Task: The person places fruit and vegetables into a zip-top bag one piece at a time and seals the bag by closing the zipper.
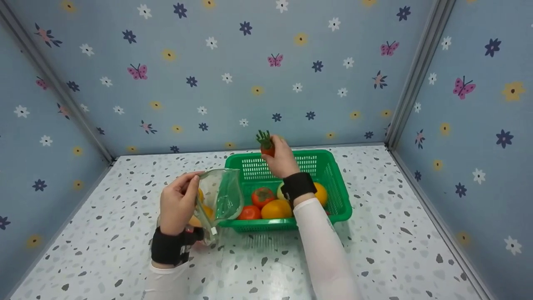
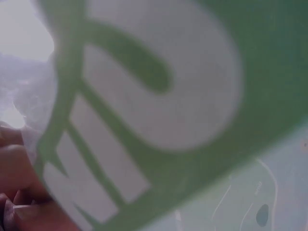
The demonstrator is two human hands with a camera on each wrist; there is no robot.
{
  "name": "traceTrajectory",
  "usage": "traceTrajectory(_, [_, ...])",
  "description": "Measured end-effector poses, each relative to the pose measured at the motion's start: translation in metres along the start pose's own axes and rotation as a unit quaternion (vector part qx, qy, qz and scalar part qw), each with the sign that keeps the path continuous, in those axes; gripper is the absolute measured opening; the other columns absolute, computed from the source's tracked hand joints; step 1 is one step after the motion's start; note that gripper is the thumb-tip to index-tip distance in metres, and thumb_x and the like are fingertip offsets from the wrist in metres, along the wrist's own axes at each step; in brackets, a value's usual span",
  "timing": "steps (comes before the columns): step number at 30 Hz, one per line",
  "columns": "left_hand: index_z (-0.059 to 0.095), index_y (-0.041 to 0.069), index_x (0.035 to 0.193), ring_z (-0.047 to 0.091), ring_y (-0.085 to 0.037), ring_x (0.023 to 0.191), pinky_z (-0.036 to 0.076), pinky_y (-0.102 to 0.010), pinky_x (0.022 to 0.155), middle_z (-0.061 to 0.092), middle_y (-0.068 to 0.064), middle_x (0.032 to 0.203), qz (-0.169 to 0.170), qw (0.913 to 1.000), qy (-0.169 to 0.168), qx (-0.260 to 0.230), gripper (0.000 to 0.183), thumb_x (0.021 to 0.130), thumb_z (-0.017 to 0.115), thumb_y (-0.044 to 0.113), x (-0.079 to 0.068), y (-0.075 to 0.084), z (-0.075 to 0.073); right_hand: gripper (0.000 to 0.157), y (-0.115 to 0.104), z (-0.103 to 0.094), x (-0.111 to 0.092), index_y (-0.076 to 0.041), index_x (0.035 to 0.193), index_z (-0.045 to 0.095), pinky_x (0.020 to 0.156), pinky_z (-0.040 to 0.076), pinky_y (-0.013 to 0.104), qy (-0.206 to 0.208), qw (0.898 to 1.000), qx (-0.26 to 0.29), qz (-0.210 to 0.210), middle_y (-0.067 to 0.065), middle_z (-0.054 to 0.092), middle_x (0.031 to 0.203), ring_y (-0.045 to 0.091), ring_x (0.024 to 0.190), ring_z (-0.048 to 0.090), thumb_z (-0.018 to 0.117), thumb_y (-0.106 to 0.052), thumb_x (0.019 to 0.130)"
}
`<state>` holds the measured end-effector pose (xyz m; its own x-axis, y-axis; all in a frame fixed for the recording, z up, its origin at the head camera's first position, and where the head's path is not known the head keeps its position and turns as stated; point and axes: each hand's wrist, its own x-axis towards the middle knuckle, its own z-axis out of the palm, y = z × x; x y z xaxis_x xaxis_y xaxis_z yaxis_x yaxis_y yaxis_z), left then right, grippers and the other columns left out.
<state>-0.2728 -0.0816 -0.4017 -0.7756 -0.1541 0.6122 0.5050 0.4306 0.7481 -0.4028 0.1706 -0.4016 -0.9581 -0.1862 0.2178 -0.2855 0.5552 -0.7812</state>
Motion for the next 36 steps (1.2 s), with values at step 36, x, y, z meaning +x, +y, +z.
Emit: traceTrajectory(36, [0.077,-0.001,0.107,0.031,-0.002,0.048,0.026,-0.02,0.048,0.038,0.004,0.059,0.0,0.9999,0.013,-0.007,0.017,0.101,0.062,0.005,0.002,-0.002,-0.001,0.052,-0.065,0.06,-0.092,0.004,0.134,0.056,0.078,0.059,0.027,0.073,0.937,0.315,-0.132,0.013,0.066,0.123,0.017,0.098,0.064,0.079,-0.015,0.091])
